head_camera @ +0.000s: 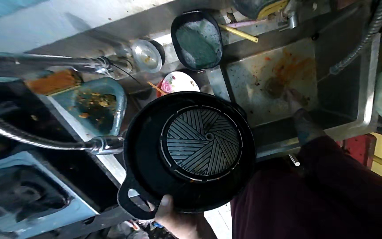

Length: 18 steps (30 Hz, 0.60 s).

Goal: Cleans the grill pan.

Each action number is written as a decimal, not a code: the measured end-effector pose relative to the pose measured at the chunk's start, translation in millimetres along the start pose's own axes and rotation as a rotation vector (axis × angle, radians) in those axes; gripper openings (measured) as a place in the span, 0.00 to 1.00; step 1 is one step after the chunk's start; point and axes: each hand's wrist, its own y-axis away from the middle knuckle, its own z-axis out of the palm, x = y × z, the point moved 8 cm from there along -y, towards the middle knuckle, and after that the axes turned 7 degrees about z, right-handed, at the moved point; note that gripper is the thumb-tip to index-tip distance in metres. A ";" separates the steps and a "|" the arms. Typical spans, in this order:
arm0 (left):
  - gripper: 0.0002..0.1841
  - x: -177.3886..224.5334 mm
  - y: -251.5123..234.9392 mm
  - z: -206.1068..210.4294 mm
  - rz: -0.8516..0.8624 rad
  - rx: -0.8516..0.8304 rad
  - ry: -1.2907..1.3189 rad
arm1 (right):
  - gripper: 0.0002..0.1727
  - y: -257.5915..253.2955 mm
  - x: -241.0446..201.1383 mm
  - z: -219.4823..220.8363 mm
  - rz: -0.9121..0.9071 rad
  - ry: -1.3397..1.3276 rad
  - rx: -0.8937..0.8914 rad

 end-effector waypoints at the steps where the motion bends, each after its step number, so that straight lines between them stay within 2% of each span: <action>1: 0.25 -0.3 -0.3 -0.5 -0.009 -0.007 -0.003 | 0.27 -22.0 17.9 3.0 -0.059 -0.142 0.052; 3: 0.25 0.5 -2.5 -0.1 0.000 -0.032 0.019 | 0.27 -46.1 28.5 1.7 0.039 -0.225 0.039; 5: 0.25 4.0 -3.7 1.0 0.012 -0.043 0.039 | 0.28 -47.6 21.6 -1.0 0.118 -0.174 0.062; 7: 0.27 6.4 -4.3 -0.4 0.008 -0.038 0.060 | 0.31 -36.5 7.2 -1.9 0.137 -0.142 0.033; 11: 0.26 3.9 -4.6 -4.9 -0.030 -0.014 0.094 | 0.32 -27.2 0.3 -9.2 0.090 -0.264 0.070; 14: 0.27 -5.0 -3.6 -3.9 -0.070 -0.008 0.119 | 0.38 -10.1 -2.9 -7.8 0.150 -0.160 -0.020; 18: 0.27 -17.1 -3.1 5.2 -0.127 -0.011 0.222 | 0.34 6.1 -28.6 10.4 0.012 0.114 -0.119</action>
